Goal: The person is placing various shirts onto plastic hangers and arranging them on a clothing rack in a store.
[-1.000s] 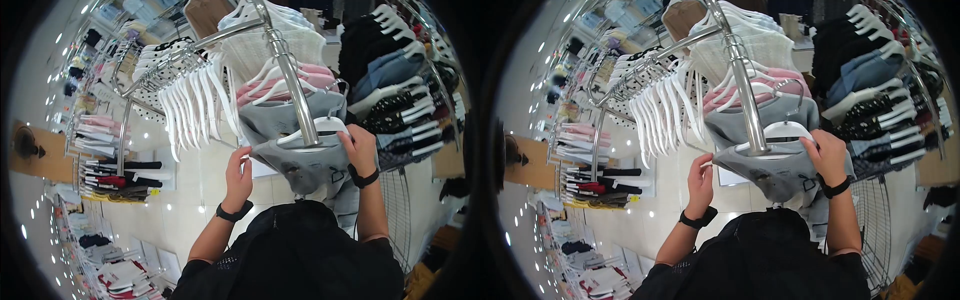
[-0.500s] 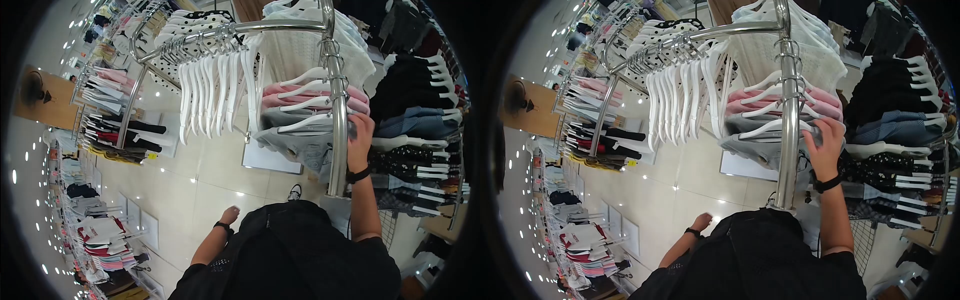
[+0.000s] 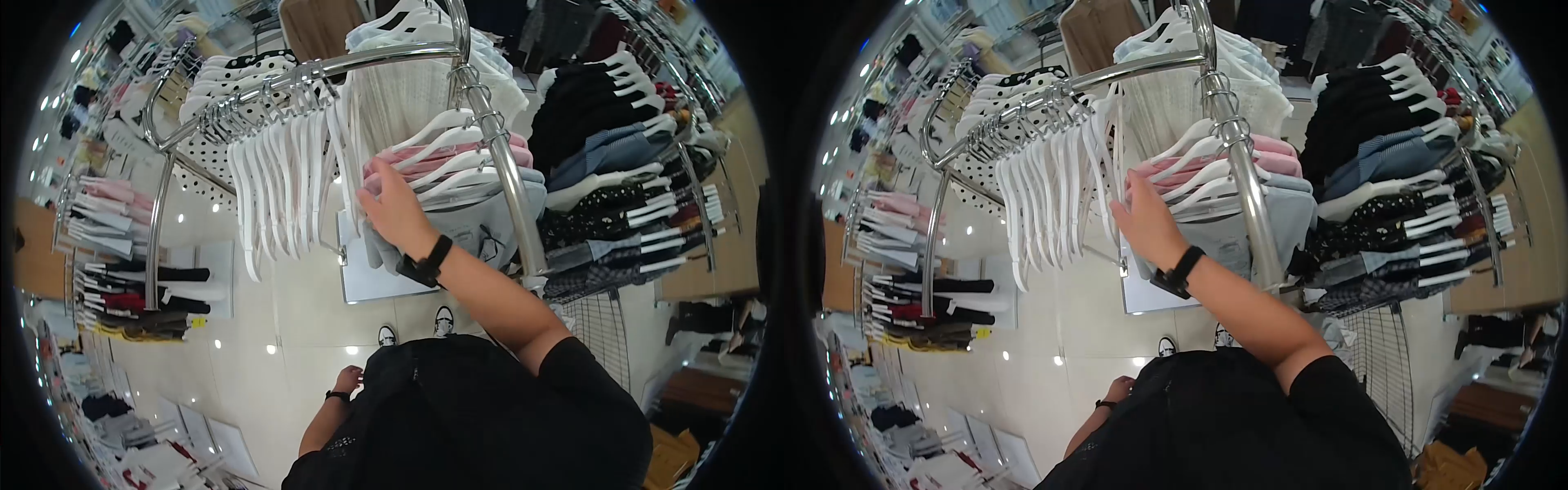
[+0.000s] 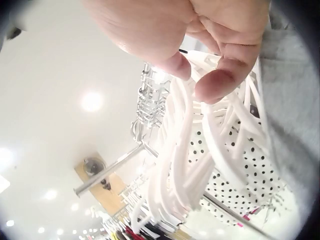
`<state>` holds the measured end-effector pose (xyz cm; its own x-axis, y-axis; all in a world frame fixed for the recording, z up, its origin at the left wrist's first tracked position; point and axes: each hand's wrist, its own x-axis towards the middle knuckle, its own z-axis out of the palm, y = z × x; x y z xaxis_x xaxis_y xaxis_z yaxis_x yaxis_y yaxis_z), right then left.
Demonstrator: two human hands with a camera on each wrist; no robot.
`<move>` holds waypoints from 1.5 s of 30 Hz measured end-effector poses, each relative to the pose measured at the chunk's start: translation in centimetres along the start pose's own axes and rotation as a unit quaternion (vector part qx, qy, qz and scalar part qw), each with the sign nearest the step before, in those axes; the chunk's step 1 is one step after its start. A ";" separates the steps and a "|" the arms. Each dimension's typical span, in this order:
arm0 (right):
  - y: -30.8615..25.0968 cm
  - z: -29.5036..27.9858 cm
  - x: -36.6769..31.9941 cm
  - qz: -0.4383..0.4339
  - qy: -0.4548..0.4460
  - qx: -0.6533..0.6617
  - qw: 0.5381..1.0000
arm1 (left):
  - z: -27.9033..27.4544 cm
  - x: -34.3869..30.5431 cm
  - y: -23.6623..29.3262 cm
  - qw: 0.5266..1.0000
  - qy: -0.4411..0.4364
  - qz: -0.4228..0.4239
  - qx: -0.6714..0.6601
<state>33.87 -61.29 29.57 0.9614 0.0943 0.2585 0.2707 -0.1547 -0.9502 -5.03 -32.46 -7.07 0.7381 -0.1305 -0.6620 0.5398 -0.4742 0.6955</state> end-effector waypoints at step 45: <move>0.3 -11.2 -44.7 0.265 0.332 0.000 0.905 | -3.1 10.7 5.5 0.957 -0.225 0.022 0.183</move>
<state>-8.47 -76.58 19.69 0.7736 -0.6056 -0.1864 -0.2378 -0.0049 -0.9713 7.10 -33.80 -9.43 0.4634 -0.4802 -0.7448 0.2740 -0.7216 0.6357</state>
